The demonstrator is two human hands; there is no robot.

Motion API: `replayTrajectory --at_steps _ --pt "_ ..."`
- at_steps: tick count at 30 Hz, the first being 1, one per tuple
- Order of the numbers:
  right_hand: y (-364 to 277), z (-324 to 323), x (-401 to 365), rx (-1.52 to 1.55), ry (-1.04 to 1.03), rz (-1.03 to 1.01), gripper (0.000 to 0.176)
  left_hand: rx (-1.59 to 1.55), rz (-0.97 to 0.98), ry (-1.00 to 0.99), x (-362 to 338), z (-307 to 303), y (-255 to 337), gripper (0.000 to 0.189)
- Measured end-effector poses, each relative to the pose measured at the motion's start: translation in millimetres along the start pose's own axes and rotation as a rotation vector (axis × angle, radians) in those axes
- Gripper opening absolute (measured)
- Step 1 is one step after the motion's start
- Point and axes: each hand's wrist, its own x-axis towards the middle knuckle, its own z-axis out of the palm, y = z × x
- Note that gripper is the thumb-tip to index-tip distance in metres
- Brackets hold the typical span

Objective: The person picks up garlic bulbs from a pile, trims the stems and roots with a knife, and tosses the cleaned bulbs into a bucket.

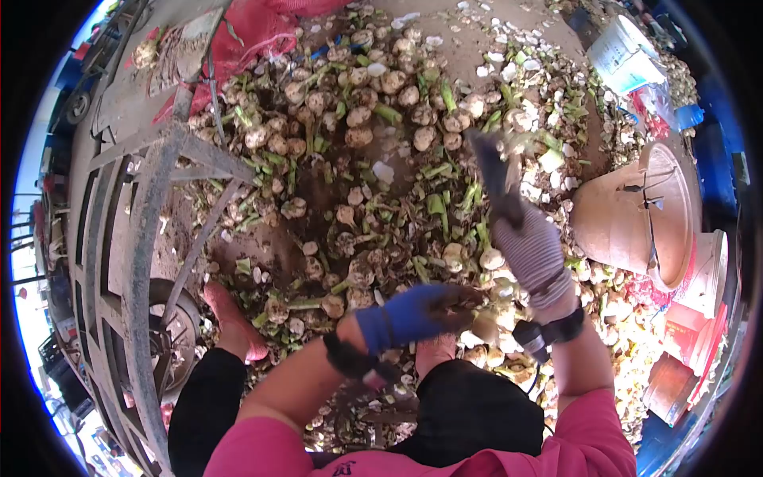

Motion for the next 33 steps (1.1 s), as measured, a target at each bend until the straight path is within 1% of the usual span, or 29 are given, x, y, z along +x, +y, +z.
replayTrajectory --at_steps 1,2,3,4,5,6,7,8,9,10,11,12,13,14,15,17,18,19,21,22,24,27,28,29,31,33 --pt "4 -4 4 -0.031 0.067 -0.172 0.022 -0.149 -0.007 -0.077 11 -9 12 0.045" --pt "2 -5 5 -0.072 0.033 -0.086 0.022 -0.068 -0.068 0.177 27 -30 0 0.046" --pt "0 -5 7 -0.113 0.000 0.000 0.023 0.220 -0.117 0.415 31 -55 -20 0.046" --pt "0 -6 8 -0.154 -0.032 0.084 0.023 0.484 -0.230 0.644 35 -81 -41 0.047" --pt "27 7 12 -0.027 -0.075 0.172 0.027 0.963 -0.327 0.844 30 -99 -68 0.047" --pt "44 22 13 0.046 -0.083 0.243 0.029 1.061 -0.588 0.910 19 -95 -115 0.051" --pt "51 34 11 0.119 -0.095 0.315 0.031 0.900 -0.643 0.898 12 -89 -130 0.055" --pt "42 42 9 0.173 -0.117 0.348 0.033 0.744 -0.701 0.892 9 -85 -131 0.059" --pt "41 54 7 0.227 -0.133 0.380 0.033 0.350 -0.529 0.795 7 -85 -131 0.063" --pt "46 68 6 0.281 -0.149 0.413 0.032 -0.034 -0.351 0.675 8 -84 -113 0.067" --pt "47 79 4 0.332 -0.164 0.443 0.032 0.101 -0.078 0.610 12 -75 -70 0.066" --pt "41 88 1 0.400 -0.170 0.425 0.031 0.232 0.196 0.538 17 -55 -31 0.064" --pt "34 97 -3 0.468 -0.178 0.408 0.030 -0.043 0.098 0.613 13 -16 -36 0.059" --pt "29 102 -7 0.536 -0.192 0.391 0.029 -0.232 -0.005 0.656 8 -3 -37 0.055" --pt "25 99 -8 0.345 -0.198 0.234 0.028 -0.428 -0.099 0.718 4 9 -37 0.051" --pt "2 76 -8 -0.034 -0.185 -0.079 0.025 -0.642 -0.280 0.768 7 -5 -12 0.046" --pt "-18 63 -5 -0.216 -0.108 -0.043 0.019 -0.657 -0.294 0.778 5 -18 4 0.044" --pt "-14 61 7 -0.377 -0.037 -0.062 0.015 -0.607 -0.266 0.821 7 -19 1 0.041" --pt "-10 57 8 -0.487 -0.076 -0.005 0.013 -0.507 -0.214 0.906 10 -19 -11 0.035" --pt "-24 55 0 -0.504 -0.107 -0.174 0.012 -0.310 -0.160 0.854 9 -20 -1 0.027" --pt "-53 58 -27 -0.532 -0.175 -0.487 0.013 -0.895 -0.033 0.822 -4 -12 -2 0.023" --pt "-47 72 -27 -0.601 -0.095 -0.698 0.017 -0.893 0.123 0.719 2 -16 -4 0.019" --pt "-41 71 -22 -0.572 -0.151 -0.705 0.019 -0.485 0.103 0.792 3 -21 10 0.018" --pt "-24 71 -5 -0.555 -0.222 -0.445 0.019 -0.076 0.078 0.841 4 -26 24 0.018" --pt "18 67 27 -0.510 -0.350 0.079 0.021 0.176 0.006 0.881 0 -25 25 0.026" --pt "39 57 13 -0.117 -0.036 0.269 0.023 -0.129 -0.069 0.931 0 -25 1 0.040"
